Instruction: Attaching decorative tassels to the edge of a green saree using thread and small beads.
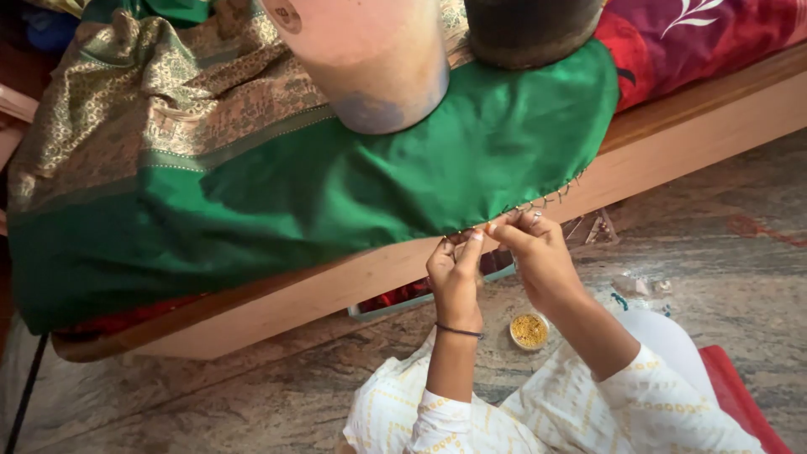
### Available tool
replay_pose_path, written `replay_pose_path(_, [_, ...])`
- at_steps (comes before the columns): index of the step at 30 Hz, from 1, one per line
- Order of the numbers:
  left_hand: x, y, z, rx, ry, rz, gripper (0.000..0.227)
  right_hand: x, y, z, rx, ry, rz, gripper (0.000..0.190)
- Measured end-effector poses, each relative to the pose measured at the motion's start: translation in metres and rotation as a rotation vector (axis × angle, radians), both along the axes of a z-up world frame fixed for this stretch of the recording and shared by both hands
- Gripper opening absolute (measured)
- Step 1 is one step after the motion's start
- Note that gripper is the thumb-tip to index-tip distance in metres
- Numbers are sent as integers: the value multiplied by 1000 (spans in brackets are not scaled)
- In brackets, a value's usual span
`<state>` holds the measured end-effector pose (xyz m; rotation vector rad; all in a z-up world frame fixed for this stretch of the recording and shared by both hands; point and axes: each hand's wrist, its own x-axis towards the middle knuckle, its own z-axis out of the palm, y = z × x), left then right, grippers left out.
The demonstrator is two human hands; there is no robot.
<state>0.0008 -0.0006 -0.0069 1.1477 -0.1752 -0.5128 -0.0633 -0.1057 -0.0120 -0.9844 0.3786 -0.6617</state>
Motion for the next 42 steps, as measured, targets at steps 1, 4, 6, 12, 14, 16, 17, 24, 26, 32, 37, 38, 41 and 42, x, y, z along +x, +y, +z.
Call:
replay_pose_path(1, [1,0,-3,1,1,0,15,-2,1,4,1,1,0,5])
replay_pose_path(4, [4,-1,-8,-17,0,29,12,-7,0,13,13,96,49,11])
replay_pose_path(6, [3,-1,-8,2,-14,13,12,-11,-4,13,244,55,33,14])
replay_pose_path(12, [-5,-9,28,35,54,-13,13,-2,-18,20,381,112,7,24])
replay_pose_path(14, [1,-14,5,-14,106,-39,13,-1,-16,21,320,110,18,17])
replay_pose_path(16, [4,-16,-8,-62,158,-66,14,-1,-16,11,262,110,29,13])
replay_pose_path(17, [4,-17,-10,-36,133,-40,14,-2,-18,1,190,94,18,11])
replay_pose_path(24, [1,-14,16,25,89,-38,15,-15,-16,-16,97,135,-35,6])
replay_pose_path(26, [2,-17,15,10,133,-55,14,-18,-8,5,-11,120,-136,4])
replay_pose_path(32, [3,-25,-10,-16,127,-18,11,-20,5,64,-1078,242,-544,18])
replay_pose_path(37, [3,-25,-15,-58,-8,0,9,-17,0,48,-1312,297,-590,12])
replay_pose_path(38, [2,-24,-11,-41,-14,-19,9,-19,0,46,-1307,308,-590,11])
replay_pose_path(41, [1,-19,-3,-77,91,-102,10,-25,0,36,-1381,270,-643,11])
replay_pose_path(42, [2,-18,-2,-133,199,-162,11,-27,-1,32,-1463,214,-696,12])
